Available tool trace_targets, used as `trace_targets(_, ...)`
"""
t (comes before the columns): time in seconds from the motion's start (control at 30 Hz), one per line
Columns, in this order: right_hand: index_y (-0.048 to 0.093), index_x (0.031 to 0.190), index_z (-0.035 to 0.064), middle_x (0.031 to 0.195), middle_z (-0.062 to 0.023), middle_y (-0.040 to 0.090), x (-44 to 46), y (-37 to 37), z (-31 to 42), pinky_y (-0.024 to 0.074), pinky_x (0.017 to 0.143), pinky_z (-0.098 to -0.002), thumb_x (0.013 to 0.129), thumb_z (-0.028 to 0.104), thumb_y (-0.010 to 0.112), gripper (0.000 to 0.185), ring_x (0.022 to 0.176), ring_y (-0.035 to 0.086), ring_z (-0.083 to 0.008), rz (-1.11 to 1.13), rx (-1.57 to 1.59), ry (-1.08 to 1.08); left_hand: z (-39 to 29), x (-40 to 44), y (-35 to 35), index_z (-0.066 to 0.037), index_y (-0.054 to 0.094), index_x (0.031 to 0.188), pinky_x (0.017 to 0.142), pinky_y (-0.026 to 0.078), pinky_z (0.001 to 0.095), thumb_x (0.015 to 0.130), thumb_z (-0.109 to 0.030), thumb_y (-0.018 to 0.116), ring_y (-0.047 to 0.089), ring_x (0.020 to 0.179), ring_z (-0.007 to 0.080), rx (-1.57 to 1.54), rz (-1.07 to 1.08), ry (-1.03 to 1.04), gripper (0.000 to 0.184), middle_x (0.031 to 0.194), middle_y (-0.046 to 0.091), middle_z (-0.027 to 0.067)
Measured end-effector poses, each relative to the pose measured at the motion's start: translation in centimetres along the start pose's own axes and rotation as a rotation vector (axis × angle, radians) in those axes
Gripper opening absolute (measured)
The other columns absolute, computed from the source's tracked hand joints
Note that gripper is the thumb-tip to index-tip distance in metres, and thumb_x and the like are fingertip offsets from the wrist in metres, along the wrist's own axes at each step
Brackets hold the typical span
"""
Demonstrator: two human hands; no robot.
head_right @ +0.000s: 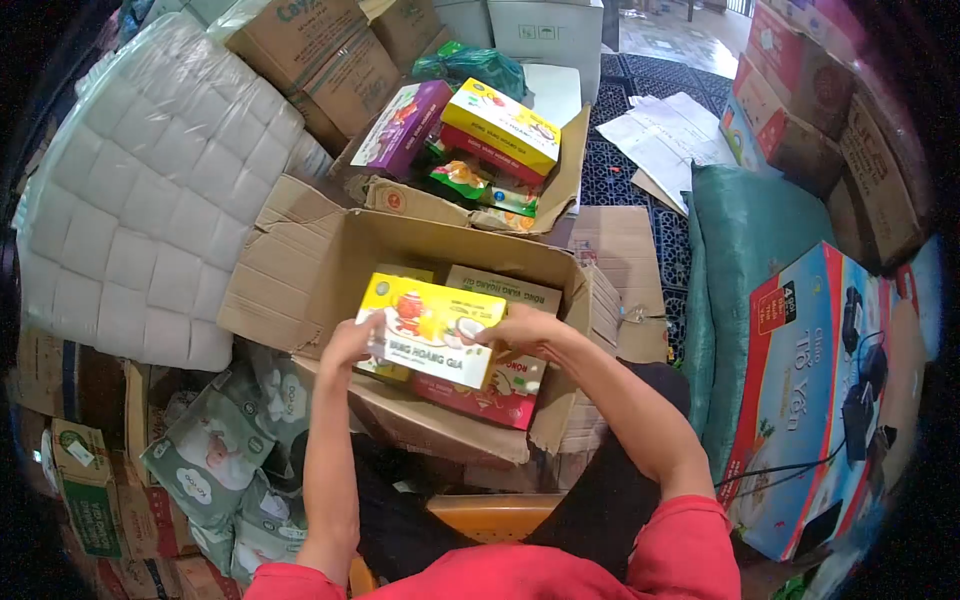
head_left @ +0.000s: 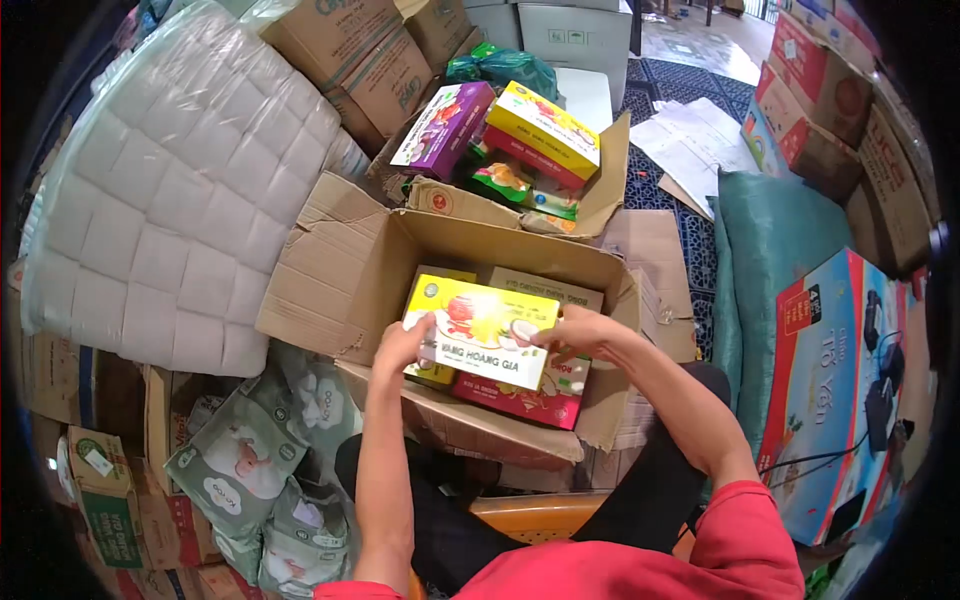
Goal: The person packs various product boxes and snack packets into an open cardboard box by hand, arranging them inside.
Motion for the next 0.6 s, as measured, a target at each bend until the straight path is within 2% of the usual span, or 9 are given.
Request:
trace_targets(0.07, 0.061, 0.111, 0.0015, 0.099, -0.0105, 0.063, 1.2, -0.9, -2.8, 0.0548, 0.072, -0.0402, 0.083, 0.021, 0.07, 0.035, 0.092, 0.059, -0.0177, -0.054, -0.063, 0.023, -0.5, 0.6, 1.9, 0.004, 0.064, 0.113, 0.08, 0.051, 0.0374, 0.083, -0.045, 0.065, 0.067, 0.092, 0.0321, 0.376, -0.047, 0.077, 0.057, 0.101, 0.068, 0.0236)
trace_targets(0.13, 0.062, 0.11, 0.0002, 0.1, -0.0121, 0.063, 1.7, -2.4, -4.4, 0.0535, 0.074, -0.0438, 0.084, 0.029, 0.068, 0.039, 0.091, 0.059, -0.0193, -0.14, -0.062, 0.069, -0.3, 2.3, 4.1, 0.004, 0.061, 0.118, 0.084, 0.05, 0.0375, 0.081, -0.046, 0.066, 0.063, 0.105, 0.036, 0.554, -0.081, 0.264, 0.063, 0.112, 0.064, 0.0278)
trace_targets(0.23, 0.054, 0.124, 0.0015, 0.12, -0.0176, 0.055, 2.2, -4.2, -5.2, 0.0455, 0.089, -0.056, 0.087, 0.035, 0.064, 0.051, 0.108, 0.053, -0.0285, -0.238, -0.014, 0.133, 3.0, 9.1, 5.5, 0.011, 0.061, 0.108, 0.074, 0.052, 0.0339, 0.088, -0.039, 0.062, 0.065, 0.083, 0.0222, 0.629, 0.167, 0.559, 0.054, 0.097, 0.068, 0.0176)
trace_targets(0.27, 0.05, 0.131, 0.0024, 0.13, -0.0199, 0.05, 1.8, -4.2, -4.5, 0.0418, 0.095, -0.0612, 0.088, 0.036, 0.063, 0.056, 0.117, 0.05, -0.0327, -0.262, 0.011, 0.152, -0.1, 6.9, 5.3, 0.008, 0.062, 0.106, 0.07, 0.052, 0.0336, 0.088, -0.037, 0.063, 0.066, 0.082, 0.0212, 0.578, 0.23, 0.146, 0.049, 0.095, 0.068, 0.0178)
trace_targets(0.3, 0.061, 0.108, 0.0008, 0.103, -0.0145, 0.063, 1.3, -3.9, -4.1, 0.0491, 0.084, -0.0495, 0.086, 0.036, 0.061, 0.042, 0.092, 0.058, -0.0225, -0.368, 0.022, 0.182, -0.9, 7.1, 5.4, 0.005, 0.064, 0.102, 0.069, 0.052, 0.0333, 0.087, -0.039, 0.063, 0.066, 0.081, 0.0199, 0.571, 0.285, 0.098, 0.047, 0.093, 0.068, 0.0182)
trace_targets(0.4, 0.06, 0.102, 0.0008, 0.096, -0.0142, 0.063, 1.7, -3.9, -3.5, 0.0503, 0.079, -0.044, 0.087, 0.032, 0.059, 0.034, 0.087, 0.059, -0.0225, -0.305, 0.141, 0.199, -1.6, 7.7, 6.3, 0.003, 0.068, 0.093, 0.07, 0.051, 0.0349, 0.086, -0.046, 0.062, 0.066, 0.08, 0.0211, 0.7, 0.265, 0.069, 0.049, 0.089, 0.068, 0.0196)
trace_targets(0.5, 0.057, 0.116, 0.0014, 0.117, -0.0161, 0.059, 2.2, -3.7, -3.7, 0.0497, 0.085, -0.0511, 0.09, 0.032, 0.058, 0.04, 0.109, 0.058, -0.0255, -0.291, 0.239, 0.115, -0.2, 11.1, 7.9, 0.004, 0.069, 0.087, 0.073, 0.05, 0.0377, 0.085, -0.051, 0.06, 0.066, 0.081, 0.0265, 0.81, 0.15, 0.183, 0.055, 0.087, 0.068, 0.021)
trace_targets(0.57, 0.059, 0.11, 0.0005, 0.108, -0.0141, 0.063, 3.2, -4.4, -4.5, 0.0506, 0.08, -0.043, 0.09, 0.032, 0.057, 0.037, 0.099, 0.061, -0.0218, -0.32, 0.221, 0.084, -1.2, 9.8, 8.3, 0.004, 0.069, 0.089, 0.078, 0.049, 0.04, 0.084, -0.052, 0.061, 0.065, 0.084, 0.0334, 0.725, 0.124, 0.198, 0.058, 0.089, 0.069, 0.0223)
trace_targets(0.6, 0.06, 0.107, 0.0, 0.103, -0.0131, 0.065, 3.9, -4.8, -5.0, 0.051, 0.078, -0.039, 0.09, 0.031, 0.056, 0.036, 0.094, 0.063, -0.0199, -0.334, 0.21, 0.071, -2.5, 8.6, 8.4, 0.005, 0.07, 0.086, 0.078, 0.049, 0.0387, 0.083, -0.052, 0.061, 0.066, 0.085, 0.0309, 0.713, 0.191, 0.195, 0.057, 0.088, 0.069, 0.0224)
Point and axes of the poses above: each hand's wrist, its own x-axis towards the middle knuckle, its own y-axis out of the palm, z = x × y, the point moved 2 cm from there along x, towards the middle knuckle
